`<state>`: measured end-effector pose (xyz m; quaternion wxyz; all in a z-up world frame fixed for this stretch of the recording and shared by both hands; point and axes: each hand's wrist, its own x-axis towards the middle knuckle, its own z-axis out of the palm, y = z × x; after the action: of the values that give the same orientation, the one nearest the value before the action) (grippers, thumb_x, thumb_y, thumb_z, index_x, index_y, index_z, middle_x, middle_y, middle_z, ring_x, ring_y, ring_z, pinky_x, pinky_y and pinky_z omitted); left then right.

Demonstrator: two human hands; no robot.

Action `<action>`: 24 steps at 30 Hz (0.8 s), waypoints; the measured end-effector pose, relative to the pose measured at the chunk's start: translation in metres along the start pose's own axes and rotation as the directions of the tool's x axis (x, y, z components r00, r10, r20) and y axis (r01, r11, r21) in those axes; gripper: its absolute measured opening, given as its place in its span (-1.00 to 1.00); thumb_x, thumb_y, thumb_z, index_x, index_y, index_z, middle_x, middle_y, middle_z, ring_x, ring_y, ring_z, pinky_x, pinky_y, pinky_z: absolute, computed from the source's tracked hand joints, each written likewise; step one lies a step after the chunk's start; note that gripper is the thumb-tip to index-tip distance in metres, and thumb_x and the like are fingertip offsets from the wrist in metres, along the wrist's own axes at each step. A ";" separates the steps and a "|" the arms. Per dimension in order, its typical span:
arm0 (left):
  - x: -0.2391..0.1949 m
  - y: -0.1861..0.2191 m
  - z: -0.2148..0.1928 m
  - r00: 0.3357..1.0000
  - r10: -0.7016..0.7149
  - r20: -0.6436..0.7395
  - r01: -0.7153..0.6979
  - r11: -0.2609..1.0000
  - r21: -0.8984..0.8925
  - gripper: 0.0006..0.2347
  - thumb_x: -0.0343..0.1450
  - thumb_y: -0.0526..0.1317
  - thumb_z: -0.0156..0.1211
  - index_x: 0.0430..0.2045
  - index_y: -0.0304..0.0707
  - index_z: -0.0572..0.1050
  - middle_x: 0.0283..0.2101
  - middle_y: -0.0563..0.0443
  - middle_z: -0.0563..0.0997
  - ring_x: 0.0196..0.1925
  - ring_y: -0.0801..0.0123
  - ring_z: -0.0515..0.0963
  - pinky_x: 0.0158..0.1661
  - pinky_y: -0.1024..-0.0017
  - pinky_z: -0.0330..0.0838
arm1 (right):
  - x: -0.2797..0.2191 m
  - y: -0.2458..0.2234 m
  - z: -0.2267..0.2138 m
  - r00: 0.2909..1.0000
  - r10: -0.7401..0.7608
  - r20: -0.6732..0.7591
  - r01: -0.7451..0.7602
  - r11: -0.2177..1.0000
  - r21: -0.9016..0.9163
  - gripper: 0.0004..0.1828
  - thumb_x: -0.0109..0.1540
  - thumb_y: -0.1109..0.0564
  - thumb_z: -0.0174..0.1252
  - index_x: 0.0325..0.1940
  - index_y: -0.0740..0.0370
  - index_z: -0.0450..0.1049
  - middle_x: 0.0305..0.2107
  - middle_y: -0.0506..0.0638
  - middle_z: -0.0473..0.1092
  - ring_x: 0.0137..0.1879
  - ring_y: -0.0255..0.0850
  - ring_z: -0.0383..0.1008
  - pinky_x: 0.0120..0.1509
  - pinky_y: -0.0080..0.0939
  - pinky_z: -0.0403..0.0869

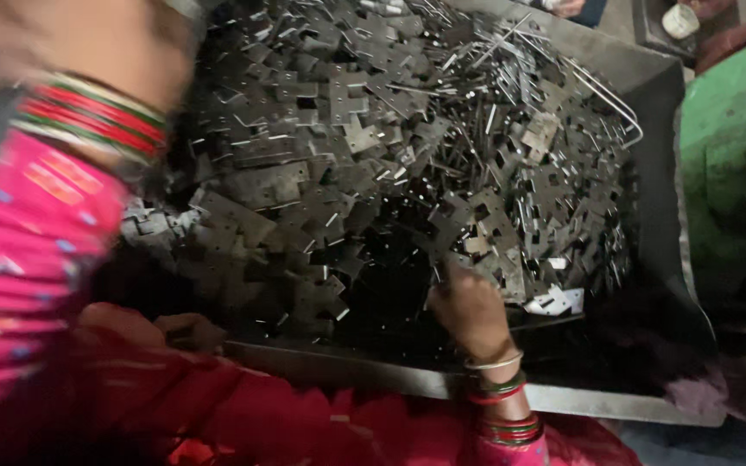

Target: The person picks up metal brackets from a large bin and sorts or inspects them one at a time by hand.

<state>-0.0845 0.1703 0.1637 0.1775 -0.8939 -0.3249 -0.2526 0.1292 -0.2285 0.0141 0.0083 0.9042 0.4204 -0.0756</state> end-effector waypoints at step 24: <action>-0.113 0.196 0.016 0.736 0.613 0.286 -0.424 0.748 -0.511 -0.93 0.23 -0.17 0.26 -0.56 -0.09 0.61 -0.48 0.01 0.65 -0.45 0.23 0.65 -0.44 0.24 0.48 | -0.024 -0.069 -0.011 0.836 -0.435 0.334 0.366 0.897 0.249 -0.61 0.16 -0.09 0.37 -0.18 0.26 0.50 -0.29 0.22 0.46 -0.17 0.19 0.52 -0.09 0.11 0.48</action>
<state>-0.0232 -0.0199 0.0568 -0.0281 -0.9982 -0.0260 -0.0467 0.0627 -0.2008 0.0315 -0.0058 0.7606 0.5826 -0.2865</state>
